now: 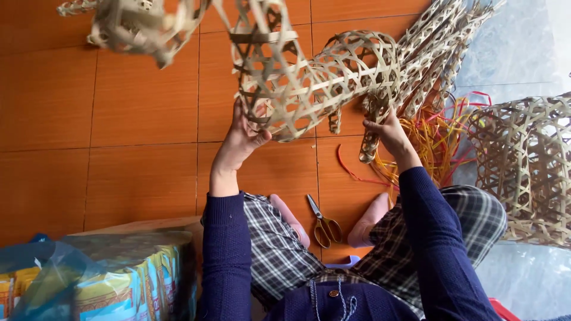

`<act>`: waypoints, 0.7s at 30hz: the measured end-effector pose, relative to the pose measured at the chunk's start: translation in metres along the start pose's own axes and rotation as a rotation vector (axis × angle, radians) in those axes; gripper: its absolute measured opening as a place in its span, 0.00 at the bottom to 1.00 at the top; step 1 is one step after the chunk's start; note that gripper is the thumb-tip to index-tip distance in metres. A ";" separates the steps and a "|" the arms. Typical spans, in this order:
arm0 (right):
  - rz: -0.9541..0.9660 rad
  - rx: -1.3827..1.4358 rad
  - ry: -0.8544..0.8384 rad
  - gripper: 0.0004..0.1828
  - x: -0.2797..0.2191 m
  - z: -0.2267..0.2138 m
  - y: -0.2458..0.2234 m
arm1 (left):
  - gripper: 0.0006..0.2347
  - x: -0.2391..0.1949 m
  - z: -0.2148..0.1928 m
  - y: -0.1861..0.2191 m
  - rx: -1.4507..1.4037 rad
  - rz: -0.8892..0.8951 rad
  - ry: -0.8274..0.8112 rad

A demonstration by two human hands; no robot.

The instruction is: Weaving and assembling a bamboo animal figure using strips and scissors

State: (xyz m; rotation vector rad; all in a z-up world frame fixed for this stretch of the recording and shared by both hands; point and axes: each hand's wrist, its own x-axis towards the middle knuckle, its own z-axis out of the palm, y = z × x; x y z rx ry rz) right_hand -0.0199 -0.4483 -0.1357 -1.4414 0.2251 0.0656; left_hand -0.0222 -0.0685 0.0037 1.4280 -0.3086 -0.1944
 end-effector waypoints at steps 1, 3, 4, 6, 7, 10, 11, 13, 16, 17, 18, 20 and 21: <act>-0.004 0.001 -0.004 0.43 0.000 0.002 0.000 | 0.52 0.001 0.002 -0.006 0.002 0.004 0.002; -0.015 -0.020 -0.015 0.44 0.000 0.006 -0.002 | 0.49 0.004 0.006 -0.018 -0.022 0.015 0.096; -0.022 -0.023 -0.021 0.44 0.004 0.005 0.011 | 0.49 0.005 0.011 -0.011 -0.022 0.024 0.100; -0.002 0.001 0.003 0.50 0.013 0.000 0.035 | 0.43 0.006 0.024 0.003 0.008 -0.021 0.122; -0.015 -0.001 -0.003 0.50 0.003 0.011 0.021 | 0.43 0.007 0.021 0.002 0.009 -0.007 0.125; -0.116 -0.092 -0.012 0.45 -0.018 0.034 -0.006 | 0.41 0.010 0.025 0.007 0.067 0.041 0.232; -0.016 -0.310 0.032 0.51 -0.019 0.039 -0.003 | 0.40 0.010 0.031 0.013 0.116 0.087 0.289; 0.074 -0.531 0.076 0.58 -0.025 0.052 -0.004 | 0.40 0.010 0.037 0.017 0.164 0.142 0.353; -0.014 -0.562 0.039 0.44 -0.036 0.073 -0.022 | 0.41 0.011 0.038 0.012 0.469 0.221 0.454; -0.072 -0.577 -0.078 0.32 -0.039 0.079 -0.027 | 0.39 0.011 0.041 0.011 0.639 0.267 0.491; -0.130 -0.591 -0.195 0.22 -0.041 0.084 -0.032 | 0.39 0.011 0.045 0.009 0.809 0.312 0.527; -0.230 -0.591 -0.245 0.20 -0.072 0.103 -0.087 | 0.37 0.011 0.051 0.002 0.948 0.403 0.540; -0.338 -0.584 -0.301 0.18 -0.086 0.113 -0.115 | 0.35 0.012 0.054 -0.001 1.095 0.499 0.559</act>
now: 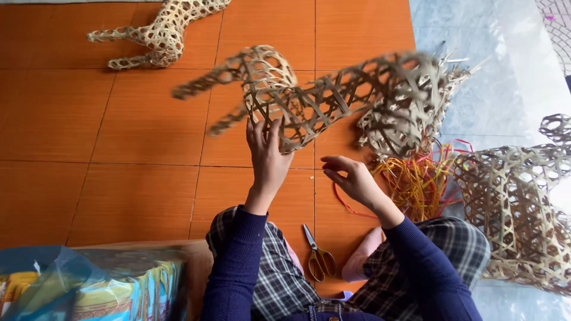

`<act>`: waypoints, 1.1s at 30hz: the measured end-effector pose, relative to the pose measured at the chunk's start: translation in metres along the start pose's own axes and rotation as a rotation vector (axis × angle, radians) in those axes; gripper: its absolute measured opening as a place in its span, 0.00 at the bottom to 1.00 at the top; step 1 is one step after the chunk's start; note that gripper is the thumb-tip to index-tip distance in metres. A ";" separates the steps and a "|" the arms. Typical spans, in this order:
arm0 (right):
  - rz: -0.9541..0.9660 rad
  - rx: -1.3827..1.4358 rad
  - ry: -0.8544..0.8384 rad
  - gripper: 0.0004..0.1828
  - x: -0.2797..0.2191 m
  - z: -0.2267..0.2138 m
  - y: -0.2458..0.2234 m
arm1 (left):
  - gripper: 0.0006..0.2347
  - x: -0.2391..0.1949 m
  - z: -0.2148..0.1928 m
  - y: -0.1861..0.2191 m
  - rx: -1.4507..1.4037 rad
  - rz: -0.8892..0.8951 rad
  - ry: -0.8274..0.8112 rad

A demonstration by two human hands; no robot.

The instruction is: Weaving and assembling a bamboo animal figure using strips and scissors

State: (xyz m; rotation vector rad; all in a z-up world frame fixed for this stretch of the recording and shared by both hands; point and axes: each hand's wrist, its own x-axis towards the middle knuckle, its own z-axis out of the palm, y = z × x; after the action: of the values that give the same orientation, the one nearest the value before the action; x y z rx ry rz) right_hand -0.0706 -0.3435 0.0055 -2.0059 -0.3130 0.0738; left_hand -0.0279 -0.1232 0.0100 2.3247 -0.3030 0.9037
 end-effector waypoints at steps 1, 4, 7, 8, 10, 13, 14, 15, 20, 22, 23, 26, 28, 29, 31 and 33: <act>0.003 -0.003 0.005 0.18 -0.002 -0.004 -0.016 | 0.35 -0.001 0.001 0.005 -0.006 0.002 -0.002; -0.350 -0.254 0.183 0.15 -0.003 -0.011 -0.050 | 0.31 -0.010 0.008 0.017 0.109 0.062 -0.026; -0.540 -0.325 0.403 0.17 0.006 -0.017 -0.049 | 0.32 -0.021 0.019 0.023 0.206 0.161 -0.058; -0.549 -0.364 0.481 0.18 0.010 -0.018 -0.041 | 0.31 -0.024 0.020 0.024 0.229 0.183 -0.056; -0.548 -0.398 0.568 0.20 0.016 -0.024 -0.032 | 0.31 -0.030 0.024 0.025 0.251 0.214 -0.063; -0.502 -0.386 0.631 0.11 0.021 -0.029 -0.023 | 0.31 -0.037 0.030 0.024 0.314 0.286 -0.070; -0.424 -0.320 0.627 0.09 0.021 -0.029 -0.018 | 0.29 -0.038 0.030 0.027 0.325 0.315 -0.052; -0.346 -0.255 0.622 0.07 0.020 -0.029 -0.014 | 0.26 -0.039 0.030 0.029 0.336 0.344 -0.035; -0.202 -0.188 0.577 0.16 0.018 -0.028 0.002 | 0.25 -0.037 0.027 0.037 0.361 0.424 -0.056; -0.167 -0.213 0.549 0.20 0.017 -0.027 0.004 | 0.24 -0.038 0.028 0.037 0.372 0.449 -0.059; -0.171 -0.304 0.555 0.16 0.016 -0.025 0.005 | 0.24 -0.039 0.028 0.038 0.382 0.456 -0.071; -0.195 -0.499 0.562 0.13 0.016 -0.021 0.012 | 0.26 -0.039 0.027 0.041 0.388 0.463 -0.106; -0.216 -0.602 0.561 0.13 0.015 -0.019 0.009 | 0.29 -0.037 0.024 0.044 0.386 0.460 -0.130; -0.191 -0.654 0.528 0.12 0.014 -0.019 0.003 | 0.29 -0.036 0.022 0.047 0.398 0.448 -0.146; -0.164 -0.704 0.490 0.12 0.015 -0.017 0.006 | 0.28 -0.036 0.021 0.048 0.410 0.433 -0.166; -0.233 -0.701 0.505 0.09 0.020 -0.015 0.024 | 0.28 -0.039 0.024 0.046 0.425 0.438 -0.187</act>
State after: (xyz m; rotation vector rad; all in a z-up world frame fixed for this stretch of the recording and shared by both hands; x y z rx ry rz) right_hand -0.0444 -0.3616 -0.0073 -2.5581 -0.2598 -0.7740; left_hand -0.0626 -0.1742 -0.0084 2.8028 -0.7883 1.0342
